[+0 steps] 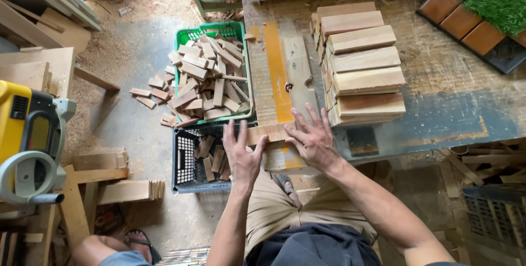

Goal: The person picks up small rectangular wooden blocks from a green basket and stacks them neatly on a workbench. They arrange the blocks into organized piles, occasionally adjusting the alignment of the stack.

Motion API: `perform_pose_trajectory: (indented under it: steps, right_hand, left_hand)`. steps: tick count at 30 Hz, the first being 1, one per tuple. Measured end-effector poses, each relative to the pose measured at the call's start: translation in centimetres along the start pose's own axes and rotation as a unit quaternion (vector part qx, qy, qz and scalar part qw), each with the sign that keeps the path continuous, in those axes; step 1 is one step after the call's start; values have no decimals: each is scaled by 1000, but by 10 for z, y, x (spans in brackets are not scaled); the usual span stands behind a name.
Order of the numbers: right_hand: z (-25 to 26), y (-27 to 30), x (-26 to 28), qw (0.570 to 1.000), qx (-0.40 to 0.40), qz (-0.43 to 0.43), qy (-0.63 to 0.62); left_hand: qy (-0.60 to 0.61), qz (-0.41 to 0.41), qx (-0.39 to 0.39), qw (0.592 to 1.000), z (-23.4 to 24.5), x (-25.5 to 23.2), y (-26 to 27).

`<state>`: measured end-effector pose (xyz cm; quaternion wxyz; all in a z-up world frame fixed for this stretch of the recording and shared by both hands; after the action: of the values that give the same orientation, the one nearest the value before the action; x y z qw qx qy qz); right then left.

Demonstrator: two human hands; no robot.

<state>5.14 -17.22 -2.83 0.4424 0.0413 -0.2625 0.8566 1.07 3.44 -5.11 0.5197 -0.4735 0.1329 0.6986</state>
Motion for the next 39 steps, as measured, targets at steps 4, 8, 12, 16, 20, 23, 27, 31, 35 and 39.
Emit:
perform_pose_trajectory:
  steps: [4,8,12,16,20,23,27,31,35,39]
  right_hand:
    - [-6,-5,-4,999,37,-38,7]
    - [-22,-14,-24,994,77,-80,-8]
    - [-31,-39,-35,988,85,-120,-39]
    - [-53,-53,-58,986,83,-139,-39]
    - [-51,-73,-65,981,86,-166,-49]
    - [-57,-80,-70,982,86,-165,-42]
    - [-59,-88,-77,982,80,-165,-47]
    - [-68,-100,-86,973,131,-189,-23]
    - [-81,-113,-105,963,174,-205,-11]
    - [-107,-136,-127,958,185,-220,-12]
  left_hand:
    - [-156,-207,113,959,-40,-40,10]
    - [-187,-218,139,948,-77,-13,5]
    - [-166,-163,166,958,-93,0,-25]
    - [-159,-177,147,960,-97,-4,-50]
    - [-161,-179,143,960,-103,-7,-72]
    - [-172,-186,148,956,-105,-9,-81]
    - [-174,-182,160,954,-113,-4,-88]
    - [-177,-178,168,953,-122,1,-100]
    - [-190,-188,160,950,-133,9,-113]
    - [-202,-173,170,949,-145,14,-135]
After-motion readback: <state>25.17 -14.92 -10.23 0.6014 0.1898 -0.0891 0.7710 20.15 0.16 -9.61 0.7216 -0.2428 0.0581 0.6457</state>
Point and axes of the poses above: each hand's wrist, its own y-axis away from the middle knuckle, its own z-axis out of the back of the hand, x = y × z, the point moved 10 cm from there along -y, towards the middle knuckle
